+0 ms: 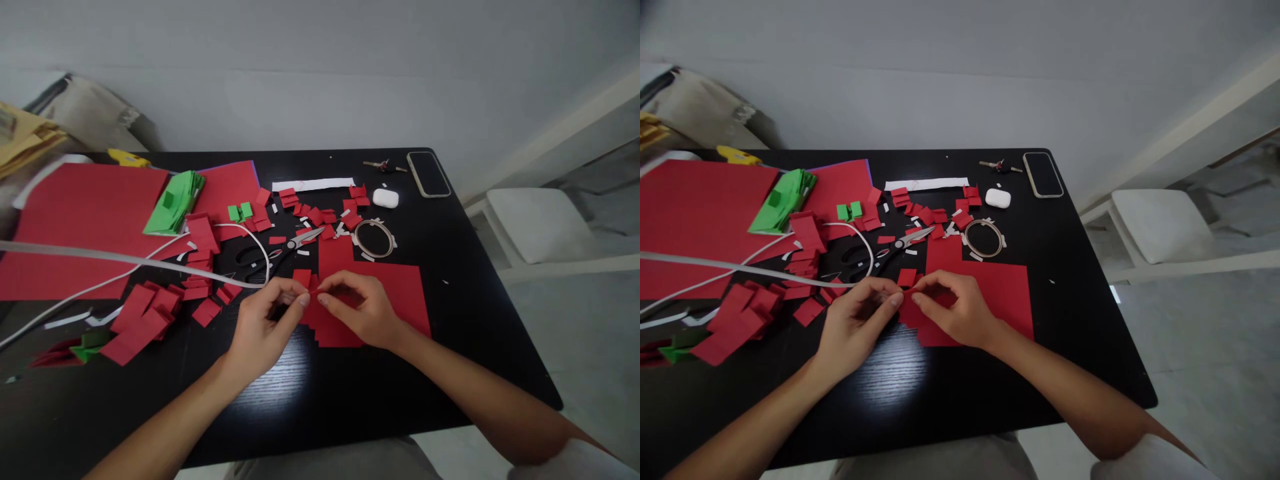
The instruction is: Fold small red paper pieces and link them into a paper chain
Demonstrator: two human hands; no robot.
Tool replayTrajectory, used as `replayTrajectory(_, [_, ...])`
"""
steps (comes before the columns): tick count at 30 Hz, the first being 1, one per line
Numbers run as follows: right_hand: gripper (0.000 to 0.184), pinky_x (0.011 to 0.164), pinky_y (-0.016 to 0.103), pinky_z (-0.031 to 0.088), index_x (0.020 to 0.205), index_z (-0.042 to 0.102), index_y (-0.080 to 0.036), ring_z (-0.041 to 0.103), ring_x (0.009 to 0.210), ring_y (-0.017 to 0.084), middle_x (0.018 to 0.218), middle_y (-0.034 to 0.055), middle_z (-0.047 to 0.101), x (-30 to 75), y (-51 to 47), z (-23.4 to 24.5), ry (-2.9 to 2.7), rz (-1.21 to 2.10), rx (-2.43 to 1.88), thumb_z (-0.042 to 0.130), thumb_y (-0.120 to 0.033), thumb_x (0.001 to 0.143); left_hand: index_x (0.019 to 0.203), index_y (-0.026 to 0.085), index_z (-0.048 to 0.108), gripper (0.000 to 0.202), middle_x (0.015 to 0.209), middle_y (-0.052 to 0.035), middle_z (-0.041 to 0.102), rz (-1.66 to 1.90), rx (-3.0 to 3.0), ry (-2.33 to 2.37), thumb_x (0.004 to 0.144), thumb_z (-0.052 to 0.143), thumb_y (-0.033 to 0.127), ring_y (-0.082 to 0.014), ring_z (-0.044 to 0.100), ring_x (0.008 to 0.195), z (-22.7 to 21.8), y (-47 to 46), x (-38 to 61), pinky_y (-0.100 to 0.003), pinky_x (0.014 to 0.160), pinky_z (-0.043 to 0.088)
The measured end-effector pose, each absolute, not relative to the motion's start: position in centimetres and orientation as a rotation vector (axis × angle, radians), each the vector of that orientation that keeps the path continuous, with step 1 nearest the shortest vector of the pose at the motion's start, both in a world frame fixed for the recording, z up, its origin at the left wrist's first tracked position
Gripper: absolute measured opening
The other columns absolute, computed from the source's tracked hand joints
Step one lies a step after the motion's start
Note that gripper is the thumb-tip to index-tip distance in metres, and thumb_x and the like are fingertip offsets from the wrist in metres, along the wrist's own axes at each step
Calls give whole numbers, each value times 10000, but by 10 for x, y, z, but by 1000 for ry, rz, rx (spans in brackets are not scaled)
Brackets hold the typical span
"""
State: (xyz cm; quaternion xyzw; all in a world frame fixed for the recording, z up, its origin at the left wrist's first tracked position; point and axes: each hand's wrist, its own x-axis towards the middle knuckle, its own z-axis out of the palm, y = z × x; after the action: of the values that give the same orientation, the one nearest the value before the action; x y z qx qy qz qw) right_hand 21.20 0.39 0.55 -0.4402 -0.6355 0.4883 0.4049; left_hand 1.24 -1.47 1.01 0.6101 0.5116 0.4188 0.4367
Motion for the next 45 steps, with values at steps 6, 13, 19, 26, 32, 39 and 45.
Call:
replayTrajectory(6, [62,788,304,599,949,759,-216,751,832,184,923,36,804,214,5,6,-1656,1189,-1087,716,-256,929,945,194,706,86,762,7,701,988,1580,1242,966,641,246,-109,631,662,9,-13,10,-205,605,496])
replayTrajectory(13, [63,765,285,587,938,769,-208,751,826,179,906,34,805,213,5,7,-1622,1223,-1087,726,-252,925,903,187,731,101,727,13,691,993,1621,1245,957,661,234,-102,613,638,12,-13,10,-196,585,477])
replayTrajectory(19, [66,752,274,576,941,759,-201,743,824,172,903,34,796,213,4,6,-1611,1254,-1088,718,-251,931,872,174,728,107,696,21,677,1040,1579,1233,943,673,232,-88,587,601,10,-13,14,-180,557,463])
replayTrajectory(26, [72,747,270,566,932,742,-197,729,818,167,894,33,782,212,5,7,-1611,1275,-1063,716,-263,938,865,169,721,118,727,7,683,1017,1636,1238,947,668,235,-100,589,635,5,-15,14,-200,607,485])
replayTrajectory(32, [76,767,268,558,935,729,-193,712,827,159,900,29,767,212,5,7,-1637,1295,-1054,689,-252,961,855,174,716,119,732,6,681,1007,1667,1251,947,671,234,-107,600,658,3,-16,13,-207,631,487])
replayTrajectory(39, [64,784,284,559,964,715,-193,704,845,165,920,36,755,212,5,6,-1606,1351,-1057,695,-251,945,866,172,718,126,707,14,667,1015,1609,1267,946,663,252,-100,583,622,6,-15,14,-197,592,477])
replayTrajectory(45, [106,714,274,520,924,695,-192,650,760,150,845,12,708,213,6,4,-1558,1474,-1089,751,-274,889,863,180,702,107,680,31,661,1079,1486,1303,930,664,253,-91,587,598,8,-12,13,-177,560,460])
